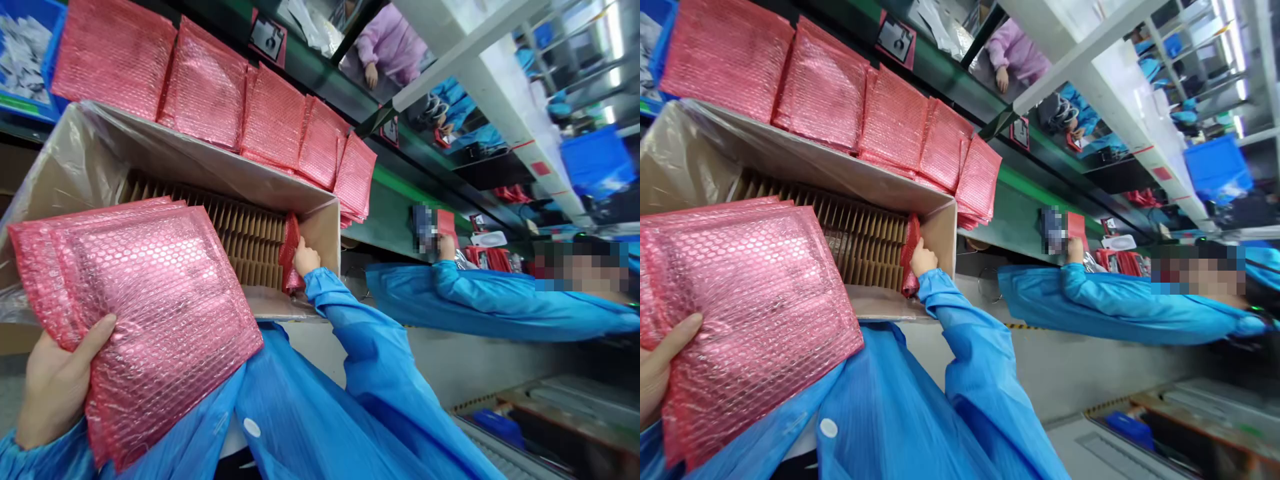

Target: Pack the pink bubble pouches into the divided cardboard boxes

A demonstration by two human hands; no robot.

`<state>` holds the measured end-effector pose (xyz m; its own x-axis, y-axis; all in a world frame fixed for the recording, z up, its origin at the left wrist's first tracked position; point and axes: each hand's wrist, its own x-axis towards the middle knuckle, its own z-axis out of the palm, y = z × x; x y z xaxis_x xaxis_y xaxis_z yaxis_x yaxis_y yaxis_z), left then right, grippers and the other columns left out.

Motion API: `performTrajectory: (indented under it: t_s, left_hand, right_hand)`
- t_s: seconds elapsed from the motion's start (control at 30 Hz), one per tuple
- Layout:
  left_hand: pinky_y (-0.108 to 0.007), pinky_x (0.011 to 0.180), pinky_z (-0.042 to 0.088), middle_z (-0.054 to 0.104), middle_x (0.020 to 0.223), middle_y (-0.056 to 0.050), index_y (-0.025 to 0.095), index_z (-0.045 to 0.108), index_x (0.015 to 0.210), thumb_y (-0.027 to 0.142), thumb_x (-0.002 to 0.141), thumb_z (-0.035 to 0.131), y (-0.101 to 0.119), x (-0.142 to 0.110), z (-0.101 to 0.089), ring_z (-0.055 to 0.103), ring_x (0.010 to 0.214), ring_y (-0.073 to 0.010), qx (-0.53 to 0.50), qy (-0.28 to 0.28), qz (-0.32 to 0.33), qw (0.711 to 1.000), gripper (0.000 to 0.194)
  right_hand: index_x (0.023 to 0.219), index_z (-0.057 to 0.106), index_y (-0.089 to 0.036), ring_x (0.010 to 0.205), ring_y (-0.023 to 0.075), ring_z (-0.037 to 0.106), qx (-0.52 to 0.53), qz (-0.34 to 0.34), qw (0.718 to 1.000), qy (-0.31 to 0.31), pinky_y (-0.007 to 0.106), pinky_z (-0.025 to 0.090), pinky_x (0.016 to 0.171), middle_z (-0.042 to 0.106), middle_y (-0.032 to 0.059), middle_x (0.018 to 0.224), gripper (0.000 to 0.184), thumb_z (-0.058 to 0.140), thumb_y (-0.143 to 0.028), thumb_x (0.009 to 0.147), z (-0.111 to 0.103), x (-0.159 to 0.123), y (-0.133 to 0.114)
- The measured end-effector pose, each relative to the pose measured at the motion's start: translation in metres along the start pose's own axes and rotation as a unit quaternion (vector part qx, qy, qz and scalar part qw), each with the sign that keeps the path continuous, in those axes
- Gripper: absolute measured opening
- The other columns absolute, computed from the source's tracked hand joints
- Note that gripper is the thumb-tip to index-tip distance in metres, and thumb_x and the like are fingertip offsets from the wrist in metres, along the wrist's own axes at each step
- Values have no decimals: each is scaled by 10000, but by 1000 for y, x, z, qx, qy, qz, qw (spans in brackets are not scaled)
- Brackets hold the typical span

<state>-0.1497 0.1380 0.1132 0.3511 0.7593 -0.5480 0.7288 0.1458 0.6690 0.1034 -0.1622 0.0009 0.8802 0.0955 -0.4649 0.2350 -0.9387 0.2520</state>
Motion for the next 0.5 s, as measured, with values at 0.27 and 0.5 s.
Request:
performTrajectory:
  t_s: [0.27,0.5]
  left_hand:
    - [-413,825,481,655,1040,-95,200,581,827,538,410,622,5,-6,4,570,978,-324,-41,-1,2,999,538]
    - [-494,878,442,649,960,-114,213,563,775,601,424,567,5,1,-1,560,1012,-389,60,-17,9,998,523]
  right_hand:
    - [1430,183,-95,938,308,659,16,28,999,32,432,487,799,648,233,1059,545,330,-211,918,-8,0,11]
    - [1351,377,-77,983,282,647,54,-19,995,-77,375,494,839,641,225,1105,505,499,-238,888,11,-1,-4]
